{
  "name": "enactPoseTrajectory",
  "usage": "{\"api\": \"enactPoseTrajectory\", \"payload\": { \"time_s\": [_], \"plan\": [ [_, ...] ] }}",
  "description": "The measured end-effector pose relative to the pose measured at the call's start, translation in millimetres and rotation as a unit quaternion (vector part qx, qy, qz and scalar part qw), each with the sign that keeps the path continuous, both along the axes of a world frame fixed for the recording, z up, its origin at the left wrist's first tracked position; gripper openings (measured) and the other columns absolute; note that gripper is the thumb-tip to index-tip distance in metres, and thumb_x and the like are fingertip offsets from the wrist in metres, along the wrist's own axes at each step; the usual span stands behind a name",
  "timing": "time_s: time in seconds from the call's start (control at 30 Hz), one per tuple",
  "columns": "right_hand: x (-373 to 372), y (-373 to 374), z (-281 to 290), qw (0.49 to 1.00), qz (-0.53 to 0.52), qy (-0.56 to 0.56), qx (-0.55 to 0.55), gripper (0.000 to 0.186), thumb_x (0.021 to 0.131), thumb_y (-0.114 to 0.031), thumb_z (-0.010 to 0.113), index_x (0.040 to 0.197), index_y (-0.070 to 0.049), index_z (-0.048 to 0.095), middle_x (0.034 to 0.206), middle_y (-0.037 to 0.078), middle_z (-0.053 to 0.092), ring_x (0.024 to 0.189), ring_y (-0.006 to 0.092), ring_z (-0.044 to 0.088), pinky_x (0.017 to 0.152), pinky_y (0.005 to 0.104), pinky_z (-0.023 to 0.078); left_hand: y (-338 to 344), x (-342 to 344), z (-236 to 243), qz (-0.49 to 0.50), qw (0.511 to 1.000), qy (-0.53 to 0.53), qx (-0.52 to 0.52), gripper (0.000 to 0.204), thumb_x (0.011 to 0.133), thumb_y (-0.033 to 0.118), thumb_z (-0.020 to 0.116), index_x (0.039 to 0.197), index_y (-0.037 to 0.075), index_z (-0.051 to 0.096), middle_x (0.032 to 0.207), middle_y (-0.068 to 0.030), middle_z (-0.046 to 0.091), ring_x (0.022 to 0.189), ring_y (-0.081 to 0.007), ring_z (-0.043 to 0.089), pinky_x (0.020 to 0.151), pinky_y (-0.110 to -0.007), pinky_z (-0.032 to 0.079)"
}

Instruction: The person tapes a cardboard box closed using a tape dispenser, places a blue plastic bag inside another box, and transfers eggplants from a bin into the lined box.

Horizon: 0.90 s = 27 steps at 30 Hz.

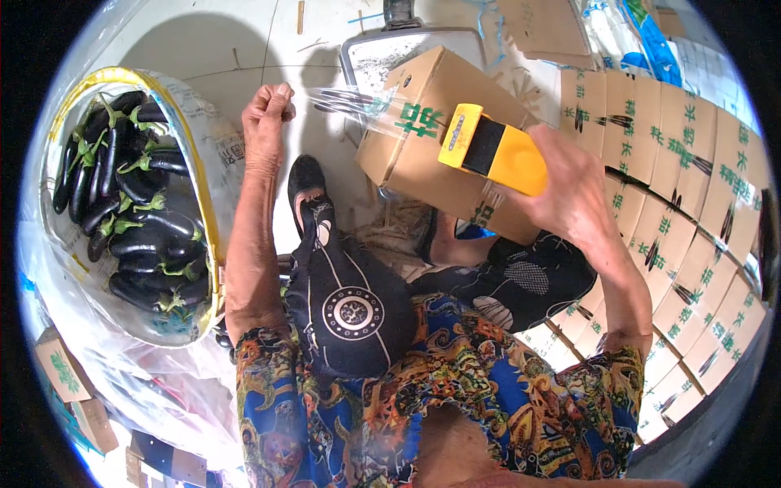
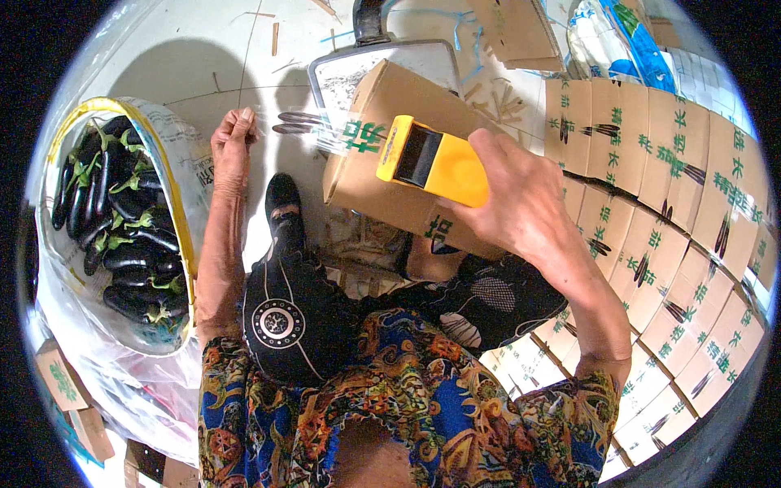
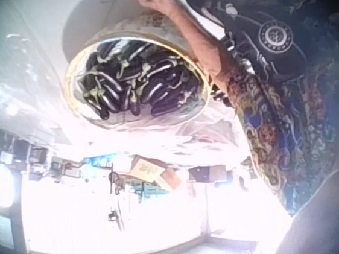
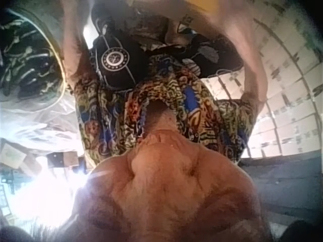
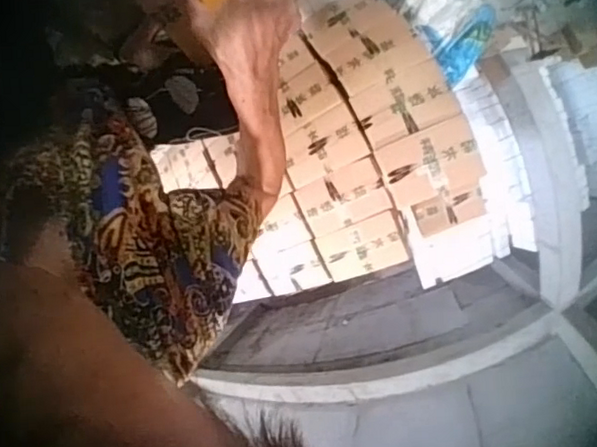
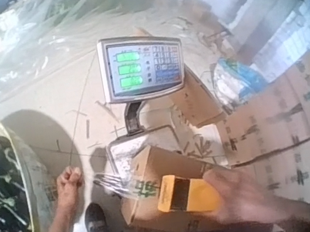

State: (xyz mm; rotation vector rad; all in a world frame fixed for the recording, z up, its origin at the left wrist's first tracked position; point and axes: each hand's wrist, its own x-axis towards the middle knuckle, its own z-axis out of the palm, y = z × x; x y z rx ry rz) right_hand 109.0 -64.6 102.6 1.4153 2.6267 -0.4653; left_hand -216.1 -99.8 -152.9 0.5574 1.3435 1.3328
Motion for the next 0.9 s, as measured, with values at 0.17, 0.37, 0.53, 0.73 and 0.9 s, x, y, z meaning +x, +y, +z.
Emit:
{"api": "enactPoseTrajectory", "payload": {
  "time_s": [0.17,0.37,0.53,0.73,0.9],
  "plan": [
    [-1,0,2,1.000,-0.006,-0.010,-0.010,0.051,0.067,-0.030,0.083,0.099,-0.004,0.052,0.086,0.013,0.063,0.073,0.0322,0.067,0.060,0.0417,0.054,0,0,14,0.053,0.998,0.029,0.034,0.021,0.094,0.020,0.061,0.078,0.007,0.057,0.070,0.0023,0.050,0.064,-0.0086,0.042,0.063,-0.025,0.036],
    [-6,7,2,0.999,0.000,-0.034,-0.013,0.050,0.069,-0.028,0.081,0.102,-0.005,0.051,0.087,0.014,0.063,0.075,0.0336,0.067,0.061,0.0424,0.054,0,8,5,0.014,0.997,0.072,0.002,0.020,0.091,0.021,0.063,0.079,0.005,0.061,0.067,0.0018,0.051,0.063,-0.0080,0.044,0.062,-0.024,0.038],
    [-12,7,-1,0.998,0.002,-0.056,-0.022,0.051,0.068,-0.025,0.081,0.104,-0.006,0.051,0.090,0.015,0.064,0.078,0.0350,0.066,0.063,0.0438,0.054,0,42,-34,-0.026,0.998,0.009,-0.055,0.025,0.090,0.024,0.063,0.072,0.008,0.056,0.065,0.0037,0.048,0.061,-0.0071,0.044,0.060,-0.024,0.038],
    [-20,4,6,0.994,-0.033,-0.099,-0.038,0.051,0.067,-0.023,0.081,0.105,-0.006,0.051,0.093,0.014,0.063,0.084,0.0339,0.066,0.069,0.0430,0.053,-9,78,-63,-0.080,0.993,-0.076,-0.033,0.029,0.095,0.022,0.059,0.070,0.010,0.049,0.066,0.0012,0.051,0.064,-0.0078,0.046,0.063,-0.025,0.041],
    [-24,3,4,0.994,-0.038,-0.087,-0.044,0.047,0.069,-0.023,0.080,0.103,-0.005,0.053,0.092,0.014,0.063,0.082,0.0346,0.065,0.067,0.0435,0.052,-14,102,-73,-0.159,0.965,0.210,0.014,0.026,0.094,0.027,0.055,0.081,0.004,0.053,0.070,-0.0177,0.058,0.066,-0.0329,0.060,0.065,-0.041,0.048]
  ]
}}
